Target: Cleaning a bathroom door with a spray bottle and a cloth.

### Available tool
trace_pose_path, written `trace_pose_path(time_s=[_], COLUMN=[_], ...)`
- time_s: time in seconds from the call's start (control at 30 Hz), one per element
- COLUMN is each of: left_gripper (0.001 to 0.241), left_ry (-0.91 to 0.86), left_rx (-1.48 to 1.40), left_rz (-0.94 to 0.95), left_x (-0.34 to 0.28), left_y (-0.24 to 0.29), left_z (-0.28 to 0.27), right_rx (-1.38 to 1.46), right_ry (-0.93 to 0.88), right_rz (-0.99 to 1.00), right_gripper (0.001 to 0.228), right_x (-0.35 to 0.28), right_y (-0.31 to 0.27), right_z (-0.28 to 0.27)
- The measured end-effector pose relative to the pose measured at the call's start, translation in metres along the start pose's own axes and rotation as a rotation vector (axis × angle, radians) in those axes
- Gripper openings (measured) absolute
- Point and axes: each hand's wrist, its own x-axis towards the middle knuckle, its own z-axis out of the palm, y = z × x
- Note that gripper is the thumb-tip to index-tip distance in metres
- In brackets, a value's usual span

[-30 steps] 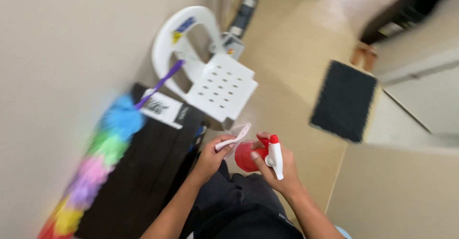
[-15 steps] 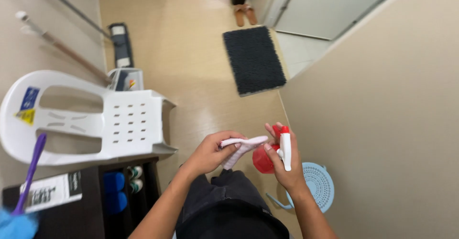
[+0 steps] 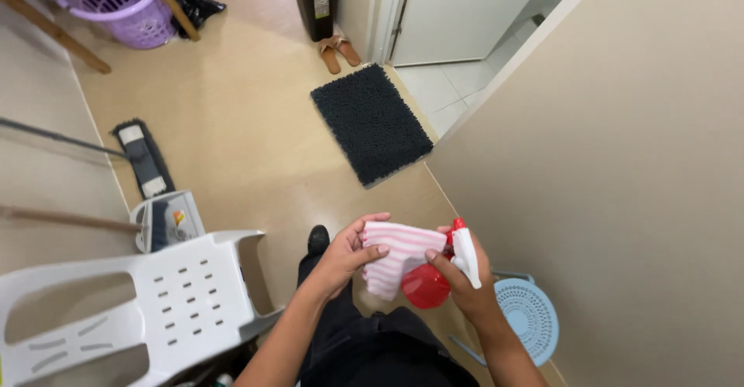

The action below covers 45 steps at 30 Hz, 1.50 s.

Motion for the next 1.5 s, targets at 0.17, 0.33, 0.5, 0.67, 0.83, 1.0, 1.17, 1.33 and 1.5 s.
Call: trace_pose_path(time_s=[0.17,0.33,0.5,0.67,0.83,1.0,1.17,1.33,1.5], left_gripper=[0.048,0.040,0.037,0.038,0.042,0.050,0.061,0.067,0.066], left_ry=[-0.049,-0.188,-0.260,-0.110,0.005,0.013,-0.055,-0.157,-0.303], left_rx=[-0.184,-0.171,-0.108,-0.215,-0.232,-0.045,-0.254,-0.431,-0.419], left_rz=[-0.075,-0.184,-0.282,-0.239,-0.163,-0.277,-0.537,-0.664,-0.733], left_x=[0.058,0.108,0.166,0.238,0.328,0.419,0.473,0.522,0.579], left_y=[0.042,0.093,0.114,0.140,0.123,0.101,0.140,0.167,0.142], left_z=[-0.059,-0.100,-0.112,-0.102,-0.113,-0.108,-0.049,-0.019,-0.031], right_rx=[-0.111,-0.079,0.048,0.165,0.201,-0.083,-0.007,0.026,-0.125], right_ry=[0.098,0.201,0.259,0.423,0.526,0.552,0.456,0.401,0.330], right_rz=[-0.078,-0.126,-0.083,-0.031,-0.019,-0.250,-0.308,-0.320,-0.230], right_gripper=[0.036,0.036,0.034,0.034,0.034,0.031,0.031,0.035,0.064], right_x=[0.070,0.127,0.165,0.213,0.274,0.355,0.424,0.471,0.514], right_y=[-0.034,-0.053,-0.061,-0.059,-0.045,-0.089,-0.121,-0.135,-0.121], right_z=[0.056,0.091,0.103,0.083,0.041,0.013,-0.003,-0.013,-0.039])
